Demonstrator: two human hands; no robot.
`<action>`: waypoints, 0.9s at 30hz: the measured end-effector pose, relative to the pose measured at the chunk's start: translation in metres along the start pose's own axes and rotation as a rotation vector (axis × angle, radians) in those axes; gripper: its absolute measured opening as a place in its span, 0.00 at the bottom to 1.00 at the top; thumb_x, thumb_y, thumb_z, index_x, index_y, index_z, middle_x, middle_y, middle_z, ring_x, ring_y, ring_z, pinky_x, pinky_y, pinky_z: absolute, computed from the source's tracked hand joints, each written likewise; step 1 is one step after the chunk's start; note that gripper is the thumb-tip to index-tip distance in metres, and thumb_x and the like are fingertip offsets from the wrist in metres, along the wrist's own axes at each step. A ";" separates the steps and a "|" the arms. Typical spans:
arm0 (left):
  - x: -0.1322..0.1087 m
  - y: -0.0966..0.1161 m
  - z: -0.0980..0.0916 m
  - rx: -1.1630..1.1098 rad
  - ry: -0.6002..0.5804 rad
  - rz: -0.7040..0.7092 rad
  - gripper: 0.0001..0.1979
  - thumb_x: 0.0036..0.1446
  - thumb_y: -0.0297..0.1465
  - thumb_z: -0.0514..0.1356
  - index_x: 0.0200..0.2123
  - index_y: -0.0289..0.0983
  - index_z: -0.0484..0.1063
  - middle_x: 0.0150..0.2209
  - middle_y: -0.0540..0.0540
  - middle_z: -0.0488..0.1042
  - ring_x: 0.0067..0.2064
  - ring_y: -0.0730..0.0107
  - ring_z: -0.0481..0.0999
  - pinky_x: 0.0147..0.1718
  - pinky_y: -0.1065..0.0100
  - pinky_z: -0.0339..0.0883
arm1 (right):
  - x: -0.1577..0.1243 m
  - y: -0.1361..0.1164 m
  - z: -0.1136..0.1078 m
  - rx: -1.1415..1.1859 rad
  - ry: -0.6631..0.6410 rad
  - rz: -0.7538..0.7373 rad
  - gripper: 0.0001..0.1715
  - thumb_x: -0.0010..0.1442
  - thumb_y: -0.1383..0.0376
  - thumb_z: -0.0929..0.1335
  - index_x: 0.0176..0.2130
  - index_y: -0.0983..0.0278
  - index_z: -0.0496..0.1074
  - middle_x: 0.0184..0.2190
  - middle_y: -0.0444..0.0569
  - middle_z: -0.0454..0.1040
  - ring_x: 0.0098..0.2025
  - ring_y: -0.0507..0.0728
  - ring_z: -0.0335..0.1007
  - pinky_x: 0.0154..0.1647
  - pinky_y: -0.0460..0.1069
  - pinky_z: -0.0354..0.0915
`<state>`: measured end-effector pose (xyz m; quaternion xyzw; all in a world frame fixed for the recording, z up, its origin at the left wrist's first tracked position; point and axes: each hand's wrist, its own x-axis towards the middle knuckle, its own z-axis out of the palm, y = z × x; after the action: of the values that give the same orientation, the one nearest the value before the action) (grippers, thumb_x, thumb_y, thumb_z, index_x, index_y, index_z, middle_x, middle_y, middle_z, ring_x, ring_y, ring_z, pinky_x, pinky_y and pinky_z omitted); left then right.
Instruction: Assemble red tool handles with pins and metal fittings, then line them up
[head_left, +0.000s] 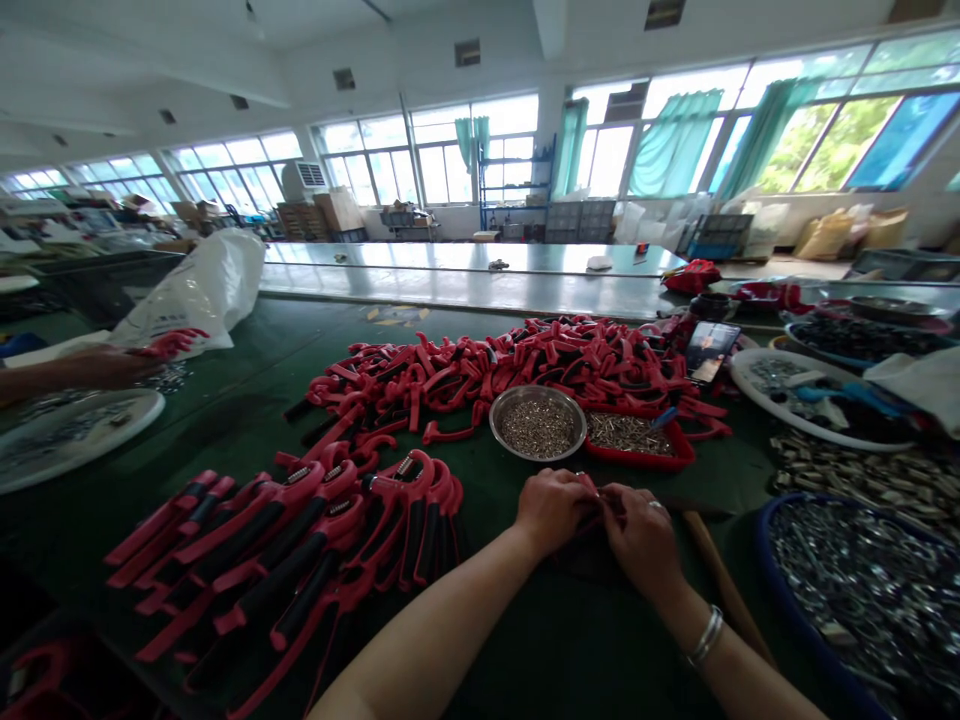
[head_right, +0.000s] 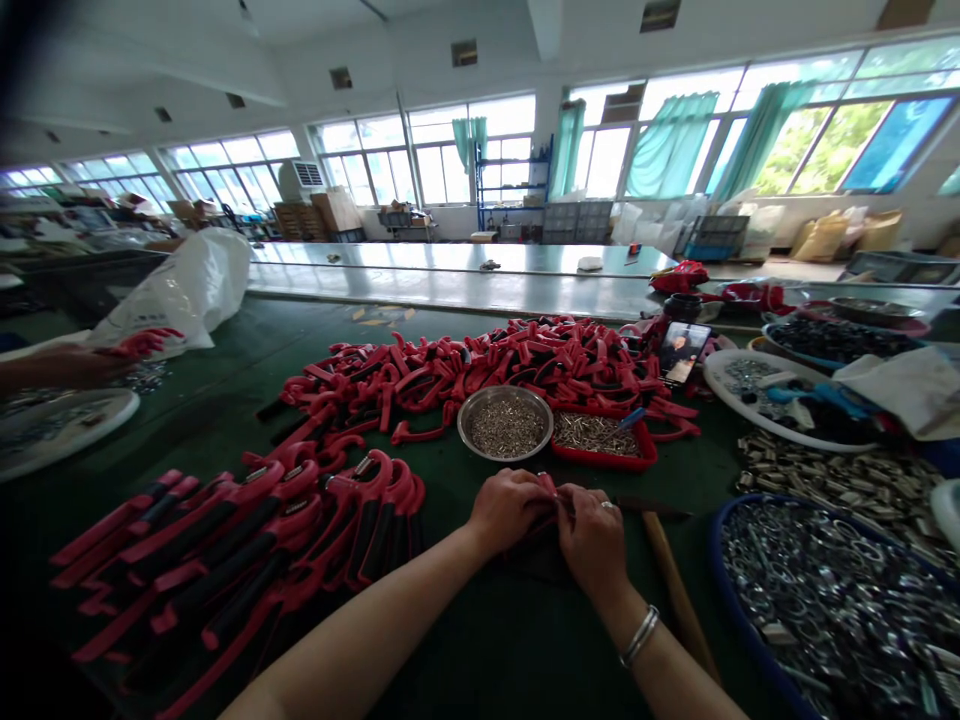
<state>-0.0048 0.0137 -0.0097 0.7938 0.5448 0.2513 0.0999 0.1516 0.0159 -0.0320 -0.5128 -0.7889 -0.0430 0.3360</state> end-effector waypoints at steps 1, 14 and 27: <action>0.001 0.001 0.001 0.002 0.004 -0.001 0.10 0.55 0.39 0.55 0.38 0.48 0.74 0.40 0.52 0.74 0.40 0.68 0.69 0.42 0.67 0.62 | 0.000 -0.001 -0.001 -0.007 -0.007 0.028 0.10 0.57 0.64 0.61 0.37 0.66 0.67 0.30 0.52 0.73 0.34 0.59 0.66 0.37 0.53 0.60; 0.003 0.014 0.000 0.079 -0.015 -0.053 0.11 0.55 0.39 0.53 0.37 0.46 0.74 0.40 0.50 0.74 0.41 0.64 0.69 0.39 0.62 0.60 | -0.005 -0.006 -0.004 -0.021 -0.030 0.123 0.14 0.55 0.65 0.60 0.40 0.68 0.67 0.31 0.54 0.74 0.35 0.61 0.68 0.37 0.55 0.61; 0.011 0.012 -0.001 0.047 -0.063 -0.079 0.09 0.52 0.39 0.56 0.36 0.48 0.72 0.42 0.55 0.71 0.44 0.66 0.68 0.40 0.63 0.61 | -0.006 0.001 -0.018 0.456 -0.207 0.432 0.29 0.50 0.57 0.63 0.50 0.68 0.63 0.40 0.54 0.75 0.44 0.63 0.69 0.47 0.58 0.63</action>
<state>0.0073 0.0187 -0.0002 0.7812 0.5781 0.2092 0.1082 0.1622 0.0045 -0.0215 -0.5816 -0.6810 0.2594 0.3616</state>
